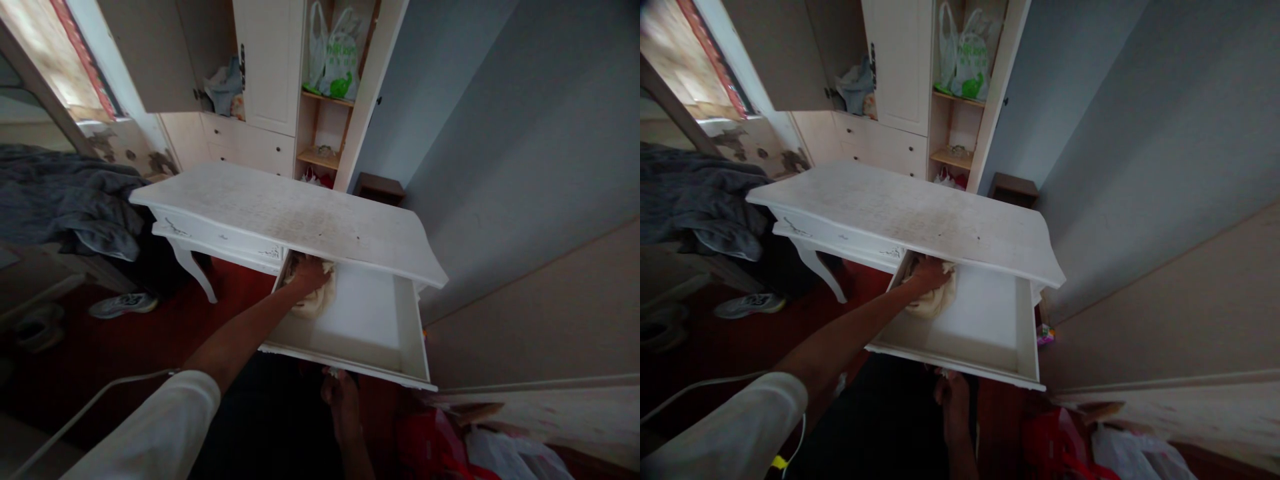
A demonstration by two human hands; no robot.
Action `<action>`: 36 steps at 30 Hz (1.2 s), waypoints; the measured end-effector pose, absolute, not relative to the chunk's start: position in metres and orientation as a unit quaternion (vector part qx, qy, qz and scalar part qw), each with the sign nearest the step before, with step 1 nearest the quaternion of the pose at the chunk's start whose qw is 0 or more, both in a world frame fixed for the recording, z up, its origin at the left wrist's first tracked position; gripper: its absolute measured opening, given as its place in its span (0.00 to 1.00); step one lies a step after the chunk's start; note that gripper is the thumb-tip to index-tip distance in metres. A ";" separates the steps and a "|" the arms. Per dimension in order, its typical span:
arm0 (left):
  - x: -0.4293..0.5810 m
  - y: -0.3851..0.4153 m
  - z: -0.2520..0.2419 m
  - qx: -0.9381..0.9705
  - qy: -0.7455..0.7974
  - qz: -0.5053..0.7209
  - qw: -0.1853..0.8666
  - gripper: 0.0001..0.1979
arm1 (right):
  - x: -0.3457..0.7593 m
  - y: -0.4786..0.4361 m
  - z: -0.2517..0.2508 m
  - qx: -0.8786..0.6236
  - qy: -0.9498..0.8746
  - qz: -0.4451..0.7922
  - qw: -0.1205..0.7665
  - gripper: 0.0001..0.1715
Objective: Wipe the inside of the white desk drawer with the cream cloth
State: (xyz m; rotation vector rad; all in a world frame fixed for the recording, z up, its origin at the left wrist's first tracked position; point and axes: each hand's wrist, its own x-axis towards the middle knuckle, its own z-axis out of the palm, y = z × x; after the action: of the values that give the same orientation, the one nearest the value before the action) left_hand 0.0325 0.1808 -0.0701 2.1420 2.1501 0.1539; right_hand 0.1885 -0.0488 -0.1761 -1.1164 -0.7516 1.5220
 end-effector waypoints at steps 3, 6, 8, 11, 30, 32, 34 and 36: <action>0.030 0.177 -0.074 0.701 0.709 0.071 0.030 0.36 | 0.187 -0.048 -0.176 -0.463 -0.301 0.643 0.531 0.32; 0.034 0.172 -0.078 0.699 0.709 0.093 0.002 0.38 | 0.185 -0.048 -0.176 -0.460 -0.296 0.643 0.536 0.33; 0.041 0.170 -0.079 0.712 0.694 0.103 -0.010 0.38 | 0.185 -0.047 -0.177 -0.465 -0.300 0.640 0.532 0.35; 0.063 0.169 -0.080 0.751 0.651 0.112 -0.006 0.36 | 0.184 -0.046 -0.178 -0.467 -0.314 0.633 0.531 0.36; 0.206 0.194 -0.088 0.867 0.472 0.156 0.003 0.24 | 0.180 -0.045 -0.178 -0.442 -0.308 0.645 0.542 0.30; 0.202 0.197 -0.086 0.877 0.460 0.138 0.008 0.24 | 0.181 -0.045 -0.177 -0.441 -0.315 0.644 0.539 0.30; 0.197 0.201 -0.083 0.890 0.441 0.116 0.016 0.24 | 0.181 -0.044 -0.176 -0.442 -0.322 0.641 0.539 0.30; 0.191 0.204 -0.079 0.906 0.412 0.095 0.025 0.24 | 0.181 -0.044 -0.176 -0.444 -0.325 0.637 0.540 0.29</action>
State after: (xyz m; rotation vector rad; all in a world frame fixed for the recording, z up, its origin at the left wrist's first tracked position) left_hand 0.1910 0.2040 -0.0793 2.8015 1.2733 0.2953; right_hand 0.1807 -0.0442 -0.1759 -1.0558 -0.7737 1.5144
